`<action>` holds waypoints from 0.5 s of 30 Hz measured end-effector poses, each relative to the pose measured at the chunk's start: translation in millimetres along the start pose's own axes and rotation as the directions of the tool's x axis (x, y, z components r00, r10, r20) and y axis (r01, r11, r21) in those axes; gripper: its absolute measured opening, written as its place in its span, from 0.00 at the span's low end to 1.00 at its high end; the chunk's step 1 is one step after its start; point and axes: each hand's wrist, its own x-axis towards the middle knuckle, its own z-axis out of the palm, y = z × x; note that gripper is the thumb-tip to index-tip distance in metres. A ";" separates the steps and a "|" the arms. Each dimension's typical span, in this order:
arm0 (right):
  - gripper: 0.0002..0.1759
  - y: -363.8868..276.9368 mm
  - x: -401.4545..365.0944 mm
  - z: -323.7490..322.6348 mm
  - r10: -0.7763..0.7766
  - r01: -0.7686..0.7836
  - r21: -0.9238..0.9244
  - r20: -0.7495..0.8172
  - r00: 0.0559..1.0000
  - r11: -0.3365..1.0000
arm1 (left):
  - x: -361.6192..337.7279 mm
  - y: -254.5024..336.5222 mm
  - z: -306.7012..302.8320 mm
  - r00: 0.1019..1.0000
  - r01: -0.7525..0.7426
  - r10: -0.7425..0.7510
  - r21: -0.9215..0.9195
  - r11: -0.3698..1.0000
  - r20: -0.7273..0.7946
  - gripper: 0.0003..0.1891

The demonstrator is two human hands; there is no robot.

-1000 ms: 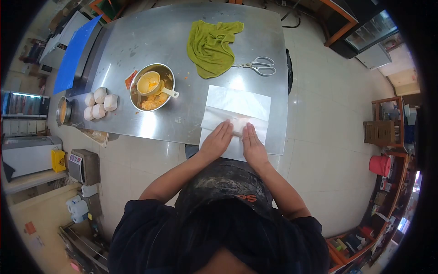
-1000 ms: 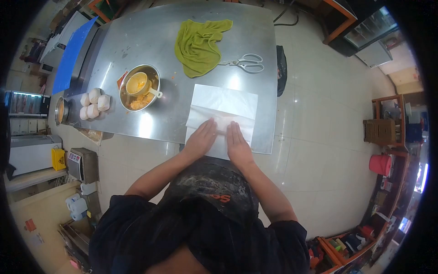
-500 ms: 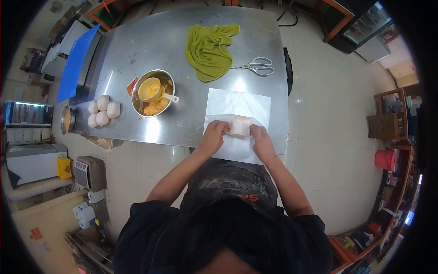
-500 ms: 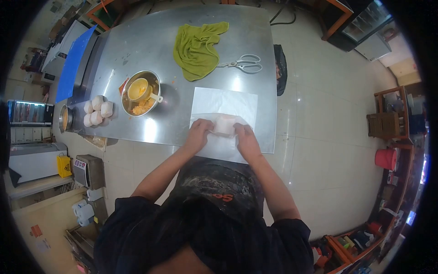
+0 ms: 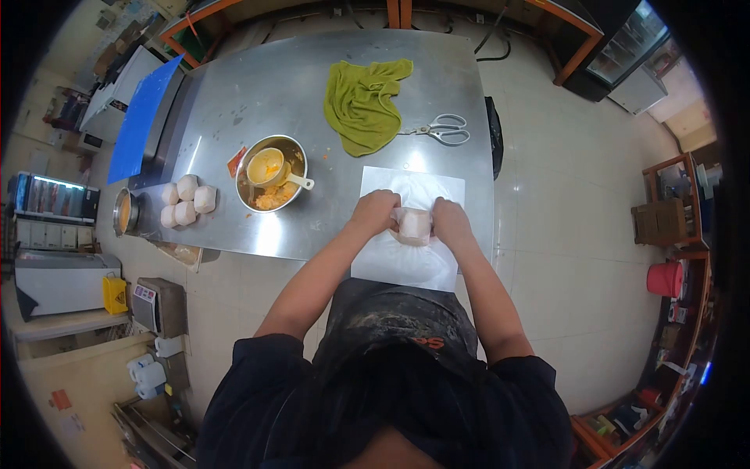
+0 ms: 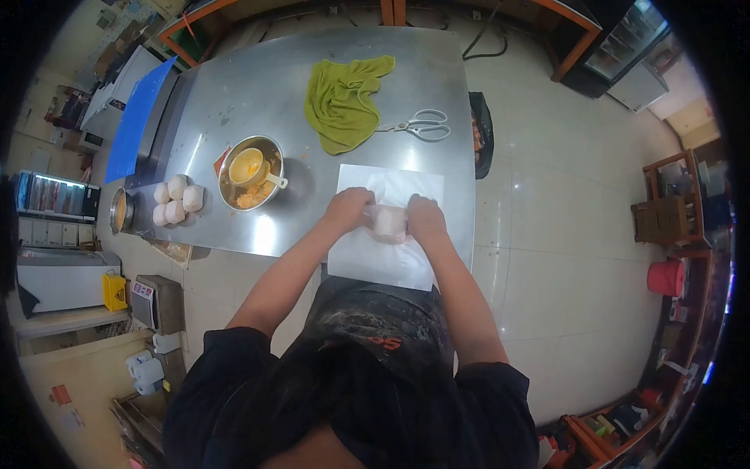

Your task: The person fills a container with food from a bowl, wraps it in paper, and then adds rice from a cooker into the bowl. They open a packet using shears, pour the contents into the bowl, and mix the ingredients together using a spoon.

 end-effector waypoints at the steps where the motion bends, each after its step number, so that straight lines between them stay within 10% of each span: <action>1: 0.13 3.6 -1.6 3.5 0.056 -0.058 0.095 0.016 0.998 0.994 | 0.9 -1.1 -0.9 0.999 0.037 -0.037 -0.028 0.999 0.032 0.14; 8: 0.09 13.7 -39.1 24.0 -0.149 0.196 0.233 -0.206 0.967 0.952 | -30.4 -8.0 27.4 0.983 -0.095 0.052 -0.244 0.965 -0.176 0.06; 15: 0.26 0.2 -71.5 27.0 -0.285 0.314 0.069 -0.272 0.919 0.947 | -49.7 5.4 23.6 0.947 -0.300 0.292 -0.044 0.953 -0.132 0.11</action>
